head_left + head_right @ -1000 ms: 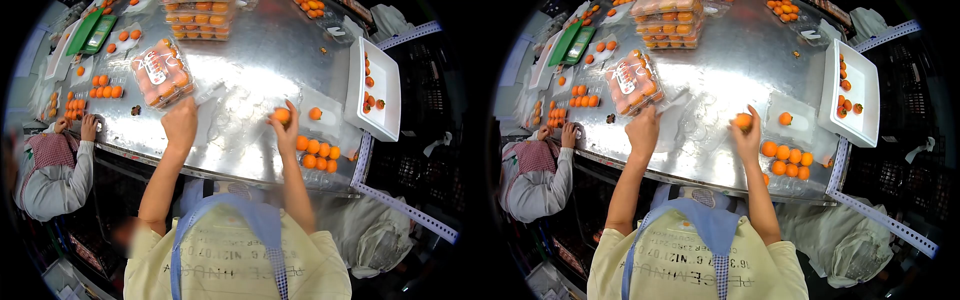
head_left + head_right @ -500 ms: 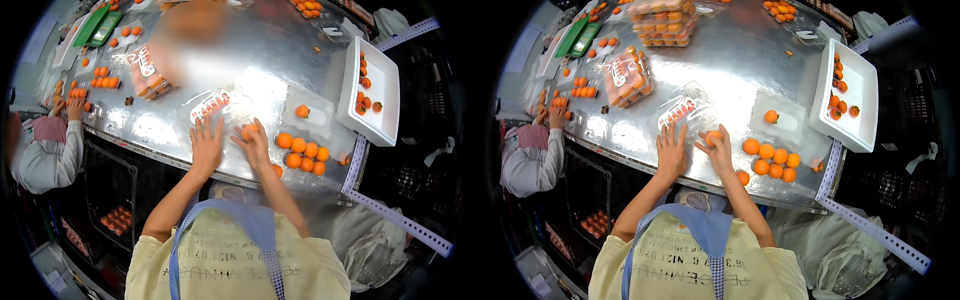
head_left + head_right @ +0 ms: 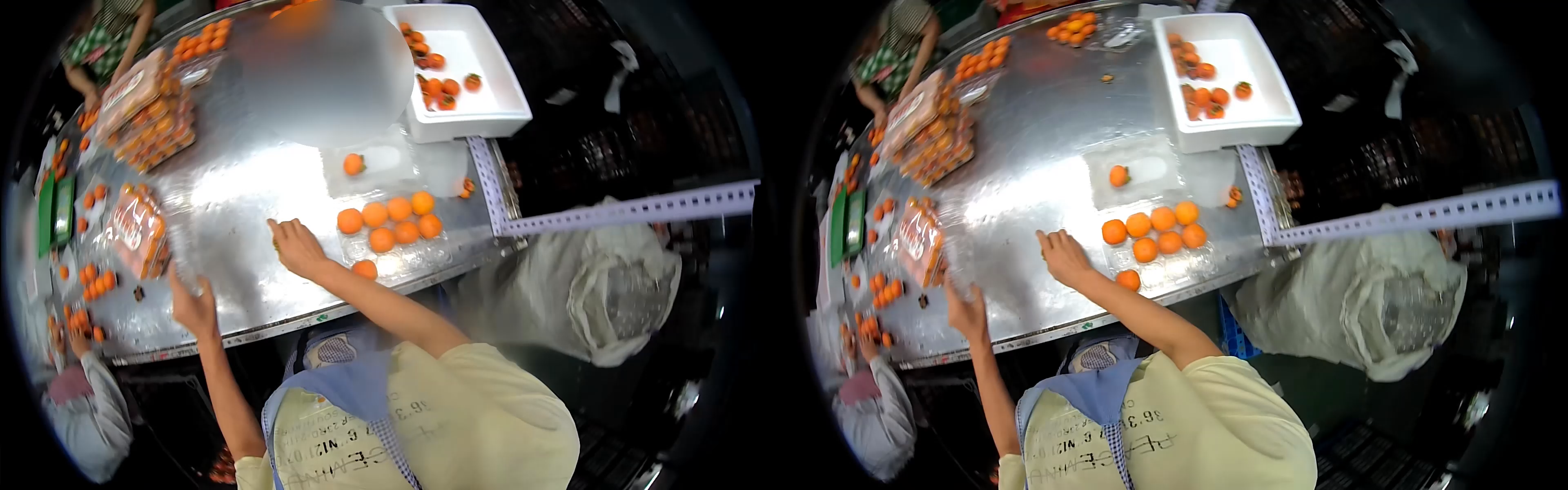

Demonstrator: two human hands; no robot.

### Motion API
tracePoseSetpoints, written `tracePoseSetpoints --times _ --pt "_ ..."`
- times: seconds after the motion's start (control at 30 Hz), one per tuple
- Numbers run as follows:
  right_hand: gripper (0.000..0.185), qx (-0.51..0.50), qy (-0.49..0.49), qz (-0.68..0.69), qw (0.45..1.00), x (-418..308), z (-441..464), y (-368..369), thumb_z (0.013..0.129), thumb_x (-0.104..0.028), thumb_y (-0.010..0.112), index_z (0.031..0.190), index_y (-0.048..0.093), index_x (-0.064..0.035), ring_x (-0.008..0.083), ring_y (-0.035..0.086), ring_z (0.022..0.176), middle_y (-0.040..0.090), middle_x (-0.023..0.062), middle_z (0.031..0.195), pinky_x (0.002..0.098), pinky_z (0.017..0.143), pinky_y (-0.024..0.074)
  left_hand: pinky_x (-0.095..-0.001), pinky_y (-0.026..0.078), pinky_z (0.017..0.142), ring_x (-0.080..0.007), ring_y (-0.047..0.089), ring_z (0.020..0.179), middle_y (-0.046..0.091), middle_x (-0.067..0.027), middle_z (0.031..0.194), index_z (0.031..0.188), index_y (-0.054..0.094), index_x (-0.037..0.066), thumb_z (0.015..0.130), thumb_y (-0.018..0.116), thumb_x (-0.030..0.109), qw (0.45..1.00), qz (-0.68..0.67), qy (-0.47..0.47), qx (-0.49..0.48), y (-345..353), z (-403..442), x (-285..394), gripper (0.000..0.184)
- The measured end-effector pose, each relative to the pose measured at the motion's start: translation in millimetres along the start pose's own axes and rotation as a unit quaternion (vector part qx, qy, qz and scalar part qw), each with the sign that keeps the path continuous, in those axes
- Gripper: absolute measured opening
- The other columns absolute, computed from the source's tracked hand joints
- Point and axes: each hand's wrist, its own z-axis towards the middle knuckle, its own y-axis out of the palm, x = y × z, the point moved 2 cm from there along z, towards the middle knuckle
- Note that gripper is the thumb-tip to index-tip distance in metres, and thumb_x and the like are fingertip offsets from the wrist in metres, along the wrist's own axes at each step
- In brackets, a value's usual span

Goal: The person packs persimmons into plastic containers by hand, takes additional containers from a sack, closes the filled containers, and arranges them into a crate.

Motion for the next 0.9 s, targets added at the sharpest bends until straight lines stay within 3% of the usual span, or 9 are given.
tracePoseSetpoints --times 0.1,0.2,0.3,0.43,0.57,0.63,0.73,0.8,0.9 --pt "0.062 0.073 0.009 -0.036 0.997 -16 -1 -20 0.082 -0.02 0.061 0.132 0.033 0.0034 0.0351 0.046 0.106 0.051 0.0207 0.109 0.0432 0.091 0.0397 -0.0369 0.048 0.083 -0.025 0.061 0.096 0.055 -0.0158 0.123 0.129 0.043 0.0 0.081 0.06 0.007 0.983 -0.152 -0.037 0.092 -13 5 -23 0.052" --pt "0.065 0.148 0.055 0.101 0.982 -39 -6 -53 0.086 -0.031 0.06 0.134 0.032 0.003 0.0314 0.042 0.117 0.043 0.019 0.125 0.041 0.096 0.0374 -0.0369 0.045 0.09 -0.0227 0.056 0.104 0.047 -0.0163 0.132 0.133 0.036 -0.002 0.085 0.057 0.007 0.841 -0.496 -0.213 0.028 -31 6 -13 0.053" --pt "0.071 0.048 0.101 0.735 0.669 -52 -44 -65 0.086 -0.038 0.062 0.136 0.03 0.0018 0.0247 0.038 0.123 0.04 0.0156 0.132 0.0378 0.1 0.0337 -0.0347 0.046 0.088 -0.0233 0.056 0.103 0.054 -0.0161 0.116 0.126 0.041 -0.003 0.087 0.055 0.009 0.687 -0.665 -0.288 -0.057 -27 -10 27 0.042" --pt "0.075 0.21 0.103 0.604 0.762 -100 -124 -122 0.083 -0.027 0.07 0.139 0.027 -0.0008 0.018 0.041 0.119 0.043 0.0082 0.128 0.0294 0.095 0.0386 -0.0341 0.045 0.089 -0.0219 0.054 0.105 0.052 -0.0145 0.118 0.127 0.04 -0.001 0.086 0.053 0.006 0.649 -0.683 -0.235 -0.238 -20 -70 121 0.043" --pt "0.057 0.411 0.222 0.659 0.59 -88 -187 -144 0.08 -0.006 0.066 0.13 0.038 -0.0002 0.0173 0.051 0.107 0.05 0.009 0.119 0.0302 0.09 0.0432 -0.0332 0.038 0.097 -0.0214 0.051 0.112 0.05 -0.0131 0.124 0.13 0.033 -0.001 0.08 0.056 -0.004 0.621 -0.662 -0.174 -0.381 -27 -125 193 0.056" --pt "0.051 0.492 0.174 0.623 0.583 -82 -218 -190 0.079 -0.003 0.064 0.125 0.041 -0.0006 0.0176 0.054 0.1 0.054 0.0083 0.112 0.032 0.089 0.0444 -0.0356 0.036 0.099 -0.0237 0.046 0.118 0.044 -0.0143 0.13 0.135 0.028 -0.001 0.078 0.069 0.011 0.557 -0.658 -0.083 -0.5 -18 -141 212 0.072" --pt "0.061 0.603 0.266 0.328 0.677 -38 -312 -237 0.074 -0.005 0.066 0.127 0.038 0.0 0.0201 0.048 0.109 0.048 0.0105 0.119 0.0354 0.093 0.0416 -0.0398 0.034 0.1 -0.0275 0.04 0.123 0.034 -0.0152 0.138 0.14 0.021 -0.001 0.06 0.084 0.037 0.55 -0.656 0.069 -0.512 -6 -166 252 0.108" --pt "0.069 0.71 0.226 0.204 0.635 -31 -369 -306 0.071 0.003 0.053 0.135 0.027 0.0007 0.0234 0.047 0.109 0.044 0.0124 0.122 0.0372 0.093 0.0419 -0.0395 0.034 0.099 -0.0309 0.042 0.121 0.039 -0.0171 0.135 0.137 0.029 0.001 0.06 0.083 0.036 0.639 -0.55 0.225 -0.488 -22 -170 302 0.1" --pt "0.06 0.726 0.149 0.038 0.67 -20 -479 -402 0.074 0.003 0.063 0.128 0.037 0.0027 0.0216 0.053 0.104 0.052 0.0123 0.115 0.0351 0.092 0.0439 -0.0422 0.034 0.1 -0.0359 0.041 0.122 0.04 -0.0189 0.133 0.133 0.039 0.002 0.061 0.081 0.033 0.665 -0.457 0.459 -0.371 -33 -202 396 0.088"
